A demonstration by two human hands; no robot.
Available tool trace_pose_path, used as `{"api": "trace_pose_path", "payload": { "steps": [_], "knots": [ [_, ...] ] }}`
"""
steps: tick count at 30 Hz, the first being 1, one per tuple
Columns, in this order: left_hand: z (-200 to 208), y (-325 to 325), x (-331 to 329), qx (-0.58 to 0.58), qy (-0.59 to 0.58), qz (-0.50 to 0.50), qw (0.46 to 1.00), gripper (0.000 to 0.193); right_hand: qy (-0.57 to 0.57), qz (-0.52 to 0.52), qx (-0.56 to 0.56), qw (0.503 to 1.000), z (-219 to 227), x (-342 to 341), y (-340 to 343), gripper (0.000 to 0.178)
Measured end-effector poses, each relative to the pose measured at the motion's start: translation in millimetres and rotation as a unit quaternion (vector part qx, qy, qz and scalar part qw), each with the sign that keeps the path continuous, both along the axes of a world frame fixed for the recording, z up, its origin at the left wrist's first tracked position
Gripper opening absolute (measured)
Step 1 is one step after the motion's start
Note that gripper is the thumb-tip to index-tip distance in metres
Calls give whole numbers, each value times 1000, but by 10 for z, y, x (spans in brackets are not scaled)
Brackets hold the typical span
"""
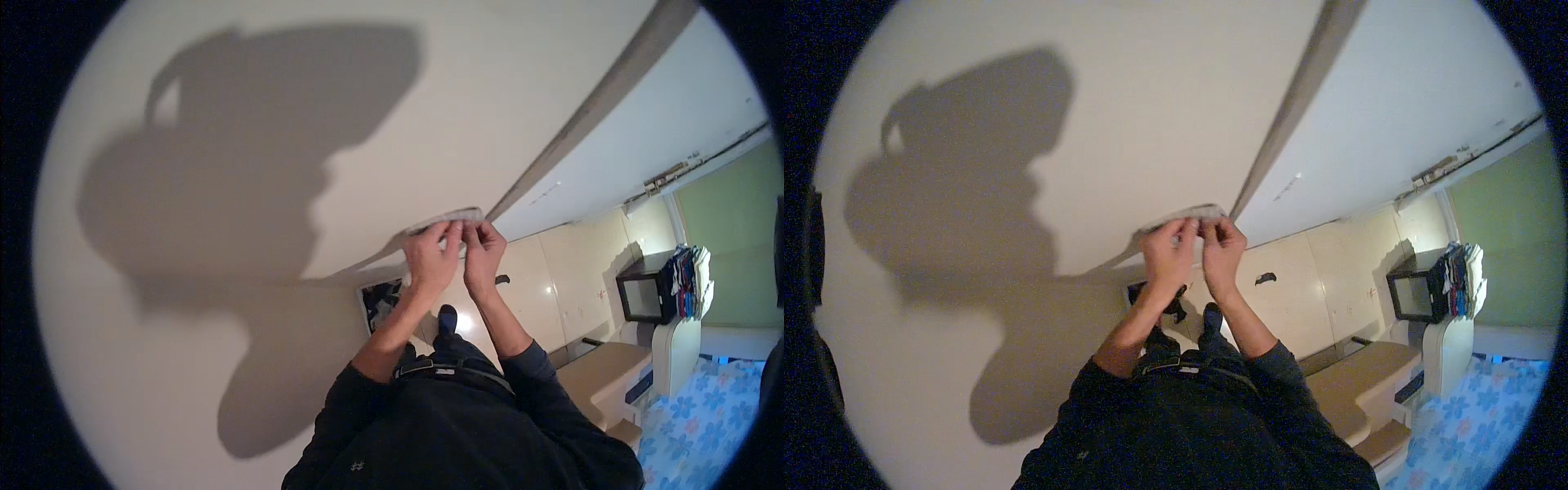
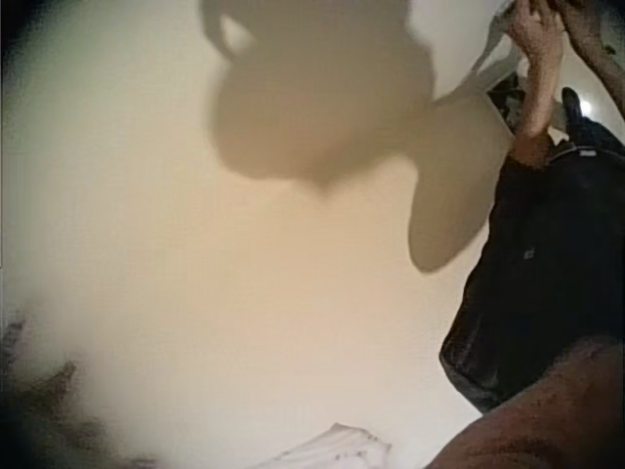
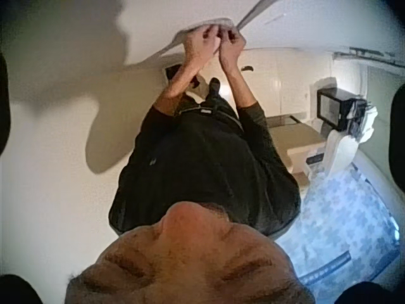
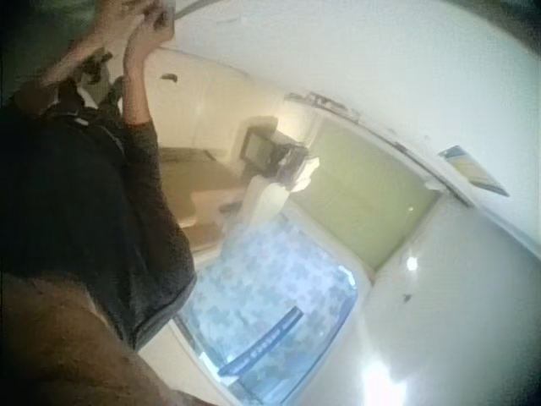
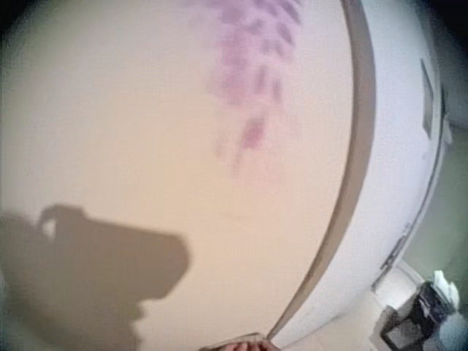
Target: The person wipes a white wall with a gray cloth, moving from a door area to an adjacent wall with purple floral decals. The person uses both hands to rub the surface in circular and back-and-forth motions, focusing on different sections of the wall.
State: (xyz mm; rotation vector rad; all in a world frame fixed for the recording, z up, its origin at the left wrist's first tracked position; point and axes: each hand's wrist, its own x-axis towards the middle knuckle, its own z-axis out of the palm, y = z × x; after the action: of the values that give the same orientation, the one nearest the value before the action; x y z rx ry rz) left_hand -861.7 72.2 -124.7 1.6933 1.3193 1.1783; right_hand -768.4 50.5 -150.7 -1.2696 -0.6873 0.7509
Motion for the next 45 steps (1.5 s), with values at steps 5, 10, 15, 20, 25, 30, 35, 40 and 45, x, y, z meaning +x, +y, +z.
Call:
{"api": "trace_pose_path", "payload": {
  "steps": [5,10,15,20,25,30,35,40,45],
  "knots": [
    [14,-8,-14,-3,-119,42,992,23,-102,0,-2,995,74,-45,-21,19],
    [-774,-69,-14,-73,62,45,994,25,18,19,-68,997,-1045,-70,-5,17],
    [-611,-46,201,36,94,60,993,26,29,29,-114,993,-920,28,-31,16],
    [745,50,471,133,120,22,984,25,51,-11,61,997,275,164,-42,18],
    [1566,204,458,141,-62,-6,988,21,-73,-27,232,970,1357,55,7,36],
    [1610,179,459,95,-79,-35,992,23,-166,-55,241,955,1371,134,6,42],
    [715,113,400,33,11,-41,999,27,-64,-71,156,983,319,-22,-36,40],
    [-388,142,298,-37,34,-94,994,28,-93,-97,-16,991,-645,-147,-89,33],
    [-1005,33,-187,-130,-54,-68,988,26,-245,-113,-41,962,-742,-373,-196,56]
  ]
}}
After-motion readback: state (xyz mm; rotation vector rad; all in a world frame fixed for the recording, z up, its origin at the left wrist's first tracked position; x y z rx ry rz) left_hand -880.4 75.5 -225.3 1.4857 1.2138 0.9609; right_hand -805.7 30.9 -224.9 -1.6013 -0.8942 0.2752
